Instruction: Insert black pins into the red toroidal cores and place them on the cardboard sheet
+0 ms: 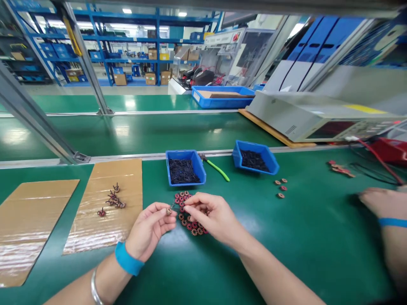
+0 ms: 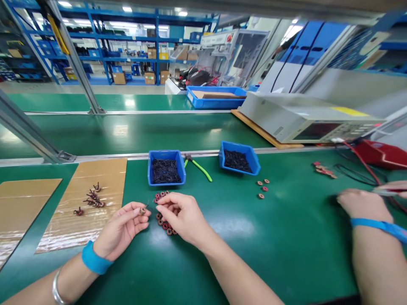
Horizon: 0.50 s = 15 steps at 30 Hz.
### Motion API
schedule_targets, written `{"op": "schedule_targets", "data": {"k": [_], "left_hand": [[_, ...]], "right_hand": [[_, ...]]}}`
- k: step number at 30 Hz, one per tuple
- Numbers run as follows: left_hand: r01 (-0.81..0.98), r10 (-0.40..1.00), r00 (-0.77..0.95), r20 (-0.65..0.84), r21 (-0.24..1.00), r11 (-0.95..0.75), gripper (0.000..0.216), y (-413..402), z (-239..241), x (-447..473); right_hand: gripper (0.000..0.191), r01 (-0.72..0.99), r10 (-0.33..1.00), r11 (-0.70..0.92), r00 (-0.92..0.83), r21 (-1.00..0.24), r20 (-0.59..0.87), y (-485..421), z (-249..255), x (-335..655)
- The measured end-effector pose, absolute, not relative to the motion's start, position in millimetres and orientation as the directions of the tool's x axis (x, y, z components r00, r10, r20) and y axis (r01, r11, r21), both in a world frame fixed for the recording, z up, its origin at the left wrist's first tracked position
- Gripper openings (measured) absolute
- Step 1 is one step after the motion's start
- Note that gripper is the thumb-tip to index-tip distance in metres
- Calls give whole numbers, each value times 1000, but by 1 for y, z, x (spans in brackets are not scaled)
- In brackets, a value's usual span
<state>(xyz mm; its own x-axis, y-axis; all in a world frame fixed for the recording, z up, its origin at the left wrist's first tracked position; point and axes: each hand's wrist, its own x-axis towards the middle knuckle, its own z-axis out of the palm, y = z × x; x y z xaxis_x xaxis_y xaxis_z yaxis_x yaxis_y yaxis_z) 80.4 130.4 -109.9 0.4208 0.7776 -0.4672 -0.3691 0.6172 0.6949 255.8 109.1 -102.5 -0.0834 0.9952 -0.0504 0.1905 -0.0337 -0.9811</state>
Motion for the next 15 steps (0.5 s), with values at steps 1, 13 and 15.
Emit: {"op": "schedule_targets", "data": {"k": [1,13,15], "left_hand": [[-367,776,427,-464,696,618,29,130,-110,81],[-314,766,475,-434,729,608,23,127,-111,84],[-311,764,478,-434,730,609,22,127,-111,84]], "right_hand": [[33,231,994,-16,-103,-973,-41,108,-106,256],[23,359,968,217,-200,-908,152,103,-105,249],[24,329,971,179,-210,-927,112,103,-106,249]]}}
